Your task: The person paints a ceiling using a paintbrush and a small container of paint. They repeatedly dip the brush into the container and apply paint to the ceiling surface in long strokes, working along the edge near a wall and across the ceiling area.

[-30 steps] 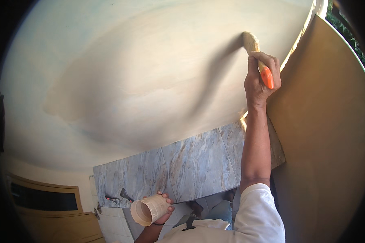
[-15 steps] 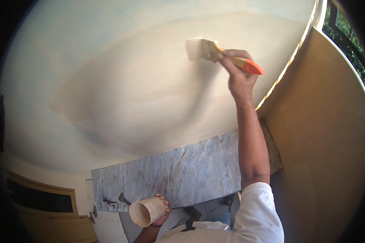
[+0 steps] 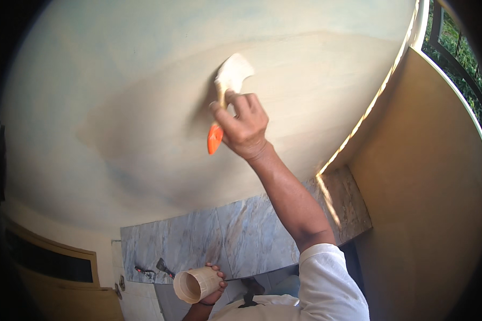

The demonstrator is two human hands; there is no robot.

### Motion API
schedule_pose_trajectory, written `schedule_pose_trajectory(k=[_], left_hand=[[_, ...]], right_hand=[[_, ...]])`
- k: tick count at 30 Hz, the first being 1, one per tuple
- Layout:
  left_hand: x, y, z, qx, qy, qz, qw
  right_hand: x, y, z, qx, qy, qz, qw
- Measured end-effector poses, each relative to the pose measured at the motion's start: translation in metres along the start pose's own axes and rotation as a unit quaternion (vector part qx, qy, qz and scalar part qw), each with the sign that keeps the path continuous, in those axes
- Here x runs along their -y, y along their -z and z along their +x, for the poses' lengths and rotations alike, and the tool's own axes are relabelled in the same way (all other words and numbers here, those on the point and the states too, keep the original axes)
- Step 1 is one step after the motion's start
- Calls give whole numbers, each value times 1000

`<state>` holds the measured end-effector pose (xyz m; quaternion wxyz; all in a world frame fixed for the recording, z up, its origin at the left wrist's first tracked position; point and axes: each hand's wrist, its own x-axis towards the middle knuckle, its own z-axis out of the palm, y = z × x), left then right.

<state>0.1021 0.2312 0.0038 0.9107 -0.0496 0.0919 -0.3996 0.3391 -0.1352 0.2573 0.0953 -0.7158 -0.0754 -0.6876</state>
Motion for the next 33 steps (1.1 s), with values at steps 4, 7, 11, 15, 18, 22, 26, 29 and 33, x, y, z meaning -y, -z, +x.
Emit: schedule_pose_trajectory(k=[4,7,11,15,18,22,26,29,33], left_hand=[[-2,-2,-1,-2,0,20,1000],[0,-8,-1,3,2,22,1000],[-9,-6,-14,11,-6,37,999],[-16,-1,-38,5,-24,10,1000],[-20,0,-49,3,-27,1,1000],[-29,-7,-63,-10,-38,8,999],[-40,-16,-74,4,-40,20,999],[-51,-14,-81,28,-39,26,998],[-67,-11,-87,54,-48,18,997]], right_hand=[[16,8,7,16,-28,210,977],[-49,33,25,-36,-303,389,869],[-157,91,40,-181,-356,295,868],[-167,107,21,-287,-241,16,927],[-127,71,-14,-179,-206,-41,961],[7,-2,-68,-57,-161,-90,981],[130,-30,-109,55,-180,109,976],[176,-28,-133,92,-335,352,869],[204,12,-171,26,-640,429,637]])
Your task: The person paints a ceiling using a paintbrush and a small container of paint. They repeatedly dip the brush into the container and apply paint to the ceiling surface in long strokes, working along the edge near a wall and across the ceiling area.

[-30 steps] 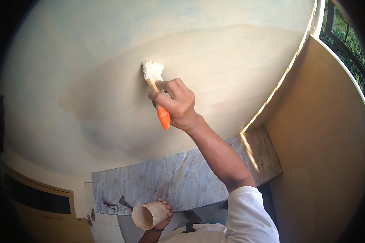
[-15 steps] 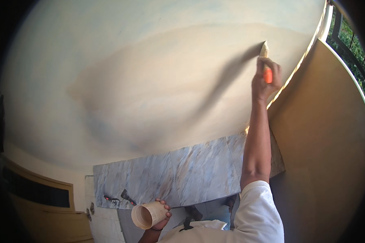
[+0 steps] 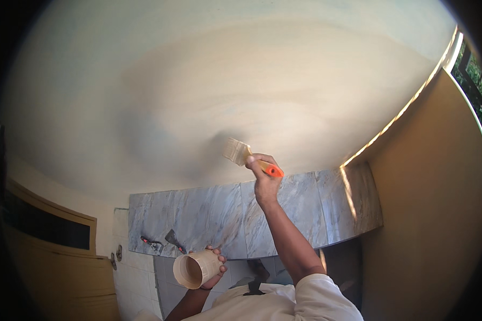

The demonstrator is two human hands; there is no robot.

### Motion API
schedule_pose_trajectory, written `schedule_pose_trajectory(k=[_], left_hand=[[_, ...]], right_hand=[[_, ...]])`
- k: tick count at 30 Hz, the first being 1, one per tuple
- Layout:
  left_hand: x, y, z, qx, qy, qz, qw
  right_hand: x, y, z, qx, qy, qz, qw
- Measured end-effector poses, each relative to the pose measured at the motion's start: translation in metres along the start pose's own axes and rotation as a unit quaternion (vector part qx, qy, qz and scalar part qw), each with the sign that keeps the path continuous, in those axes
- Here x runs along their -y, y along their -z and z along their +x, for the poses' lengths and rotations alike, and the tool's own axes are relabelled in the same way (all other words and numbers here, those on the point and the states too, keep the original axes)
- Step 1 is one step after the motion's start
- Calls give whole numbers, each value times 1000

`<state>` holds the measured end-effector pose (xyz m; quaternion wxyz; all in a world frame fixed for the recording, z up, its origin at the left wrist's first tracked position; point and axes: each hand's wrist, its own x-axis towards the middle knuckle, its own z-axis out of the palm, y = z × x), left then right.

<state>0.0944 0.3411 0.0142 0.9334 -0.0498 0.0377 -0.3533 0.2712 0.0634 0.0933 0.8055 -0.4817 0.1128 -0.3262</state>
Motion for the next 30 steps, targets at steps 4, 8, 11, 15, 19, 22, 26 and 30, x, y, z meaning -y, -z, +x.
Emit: schedule_pose_trajectory(k=[4,8,11,15,19,22,26,30], left_hand=[[-8,0,-7,11,-29,-5,1000],[-14,16,-16,15,-58,17,998],[-3,13,-24,2,-96,24,995],[6,4,-28,-15,-105,-4,994],[4,10,-30,-18,-103,-12,994],[-13,11,-32,-21,-81,-16,996],[-56,14,-40,-28,-38,-22,999],[-111,-2,-48,-30,-4,8,1000]], right_hand=[[-22,79,-38,-36,-145,165,975],[-21,126,-70,-128,-234,32,963],[-31,156,-85,-188,-297,-27,936],[-61,189,-95,-233,-349,78,904],[-48,165,-93,-277,-360,227,862],[-38,142,-102,-186,-351,229,889],[-42,96,-115,-24,-353,191,916],[-62,36,-107,-13,-334,218,917]])
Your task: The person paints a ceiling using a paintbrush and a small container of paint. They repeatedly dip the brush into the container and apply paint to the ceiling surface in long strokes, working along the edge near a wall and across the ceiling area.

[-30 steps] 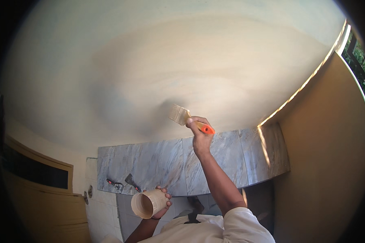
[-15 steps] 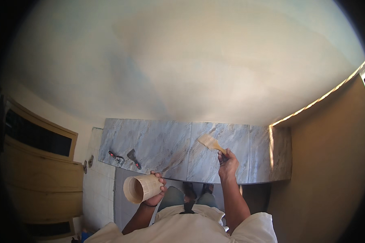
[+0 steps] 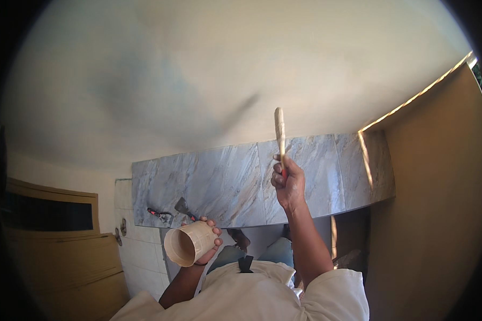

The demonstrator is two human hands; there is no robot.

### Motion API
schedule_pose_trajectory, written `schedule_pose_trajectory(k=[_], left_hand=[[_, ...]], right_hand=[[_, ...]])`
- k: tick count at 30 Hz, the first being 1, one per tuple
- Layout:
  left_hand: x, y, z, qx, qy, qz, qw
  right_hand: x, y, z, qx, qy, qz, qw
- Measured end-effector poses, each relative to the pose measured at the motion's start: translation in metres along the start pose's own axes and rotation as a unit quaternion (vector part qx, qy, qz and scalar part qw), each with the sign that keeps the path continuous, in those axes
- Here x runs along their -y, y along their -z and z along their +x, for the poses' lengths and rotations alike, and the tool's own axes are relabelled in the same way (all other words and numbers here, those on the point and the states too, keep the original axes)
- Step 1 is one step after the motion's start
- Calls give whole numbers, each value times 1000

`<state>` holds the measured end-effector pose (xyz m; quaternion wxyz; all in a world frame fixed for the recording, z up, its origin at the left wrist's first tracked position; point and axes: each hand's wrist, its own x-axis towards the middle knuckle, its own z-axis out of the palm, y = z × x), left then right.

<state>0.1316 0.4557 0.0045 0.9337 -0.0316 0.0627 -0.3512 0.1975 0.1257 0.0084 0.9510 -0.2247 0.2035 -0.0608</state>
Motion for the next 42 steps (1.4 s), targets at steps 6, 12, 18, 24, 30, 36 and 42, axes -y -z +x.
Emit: schedule_pose_trajectory(k=[6,12,18,24,30,36,42], left_hand=[[-79,-22,-32,-19,11,52,998],[-97,-22,-48,-40,-18,69,997],[-77,-24,-40,-47,-12,43,998],[-50,-26,-29,-51,-17,48,997],[-39,-19,-27,-56,-11,48,997],[-36,-23,-23,-74,-13,30,997],[-38,-35,-15,-45,0,48,998]], right_hand=[[23,-128,68,-108,324,-172,924],[-11,-206,126,-127,356,-282,882],[-75,-206,90,55,110,-300,946],[-14,-145,60,14,199,-134,971],[89,-93,120,-263,385,-454,759],[-32,-154,129,-106,345,-615,701],[-39,-154,84,101,129,-485,859]])
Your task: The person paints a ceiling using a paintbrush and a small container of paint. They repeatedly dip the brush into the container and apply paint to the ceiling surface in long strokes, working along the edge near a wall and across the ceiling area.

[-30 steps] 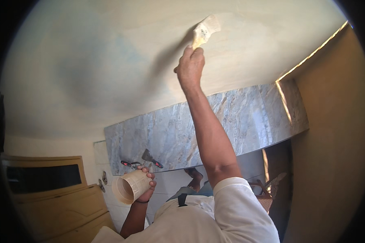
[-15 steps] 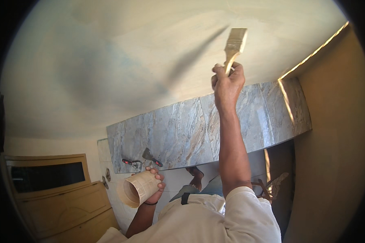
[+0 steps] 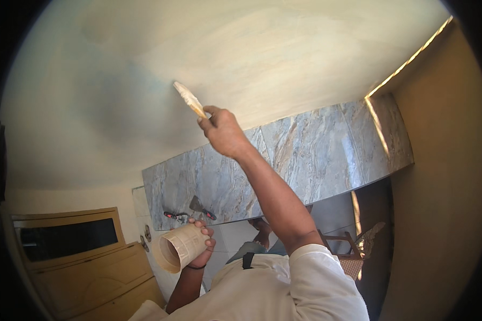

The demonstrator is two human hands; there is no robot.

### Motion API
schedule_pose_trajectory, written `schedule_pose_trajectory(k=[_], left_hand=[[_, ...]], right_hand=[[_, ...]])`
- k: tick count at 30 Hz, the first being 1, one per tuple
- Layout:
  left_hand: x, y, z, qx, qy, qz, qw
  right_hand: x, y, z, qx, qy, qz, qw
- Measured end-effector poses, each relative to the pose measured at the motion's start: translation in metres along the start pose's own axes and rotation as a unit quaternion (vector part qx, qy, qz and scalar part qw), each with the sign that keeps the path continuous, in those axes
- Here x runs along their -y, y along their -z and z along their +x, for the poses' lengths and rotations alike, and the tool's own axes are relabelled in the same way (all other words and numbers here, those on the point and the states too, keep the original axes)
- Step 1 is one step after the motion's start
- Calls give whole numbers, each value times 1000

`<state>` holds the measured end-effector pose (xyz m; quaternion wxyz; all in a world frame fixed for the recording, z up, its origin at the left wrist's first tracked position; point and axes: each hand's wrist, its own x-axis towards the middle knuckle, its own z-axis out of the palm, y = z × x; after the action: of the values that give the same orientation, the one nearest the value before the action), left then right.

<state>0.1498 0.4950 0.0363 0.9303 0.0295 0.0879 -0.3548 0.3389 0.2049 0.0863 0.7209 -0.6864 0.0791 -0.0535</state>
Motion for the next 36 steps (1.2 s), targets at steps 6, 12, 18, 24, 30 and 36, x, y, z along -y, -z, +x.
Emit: schedule_pose_trajectory(k=[6,12,18,24,30,36], left_hand=[[-1,6,-4,-8,4,-10,1000],[-3,16,-28,-6,-31,-27,999],[-9,22,-40,-35,-36,-26,998],[-7,7,-34,-32,-26,9,999],[0,15,-24,-29,-10,8,999],[8,17,-22,-34,3,-1,999]], right_hand=[[36,178,5,-170,12,217,961],[10,188,13,-436,79,139,886],[-57,2,58,-395,134,-58,907],[-50,-4,16,-38,-32,229,972],[-13,203,14,-117,-39,277,953],[-21,294,5,-346,41,297,889]])
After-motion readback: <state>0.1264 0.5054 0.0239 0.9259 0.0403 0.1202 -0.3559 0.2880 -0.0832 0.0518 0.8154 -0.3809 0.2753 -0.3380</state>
